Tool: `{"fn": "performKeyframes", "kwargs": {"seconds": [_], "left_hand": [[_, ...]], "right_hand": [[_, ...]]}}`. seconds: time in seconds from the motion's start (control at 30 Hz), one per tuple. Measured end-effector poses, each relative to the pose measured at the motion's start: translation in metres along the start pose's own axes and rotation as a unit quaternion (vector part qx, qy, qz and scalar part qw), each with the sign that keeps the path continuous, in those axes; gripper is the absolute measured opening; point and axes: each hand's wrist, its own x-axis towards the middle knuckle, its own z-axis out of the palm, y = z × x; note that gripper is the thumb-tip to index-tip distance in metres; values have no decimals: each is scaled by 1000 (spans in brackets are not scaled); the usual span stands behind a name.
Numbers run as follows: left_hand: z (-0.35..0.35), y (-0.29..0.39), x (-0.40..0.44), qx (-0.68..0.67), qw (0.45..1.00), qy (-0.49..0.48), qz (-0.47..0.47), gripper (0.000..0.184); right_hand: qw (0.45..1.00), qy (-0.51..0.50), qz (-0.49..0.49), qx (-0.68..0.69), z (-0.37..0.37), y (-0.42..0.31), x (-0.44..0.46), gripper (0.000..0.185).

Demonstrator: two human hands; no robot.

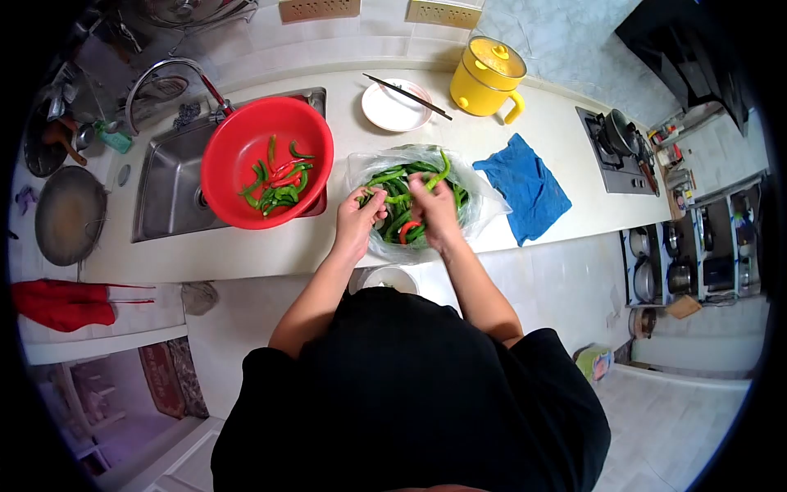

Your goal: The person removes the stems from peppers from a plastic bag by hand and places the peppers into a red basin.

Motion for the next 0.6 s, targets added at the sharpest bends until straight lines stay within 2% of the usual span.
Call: {"fn": "performKeyframes", "kwargs": {"seconds": [0.07, 0.1, 0.33, 0.47, 0.6], "left_hand": [[2, -7, 0, -14, 1000, -9, -10, 9], [9, -5, -4, -29, 999, 17, -37, 8], [-11, -15, 2, -123, 987, -39, -99, 12], [-17, -6, -2, -162, 978, -26, -133, 10], [-34, -1, -9, -175, 968, -77, -165, 7]], "right_hand": [[993, -99, 64, 4, 5, 18, -11, 15], [991, -94, 89, 44, 6, 25, -14, 14], [991, -68, 66, 91, 15, 27, -18, 18], [964, -194, 135, 126, 5, 29, -6, 25], [895, -324, 279, 123, -7, 28, 18, 27]]}}
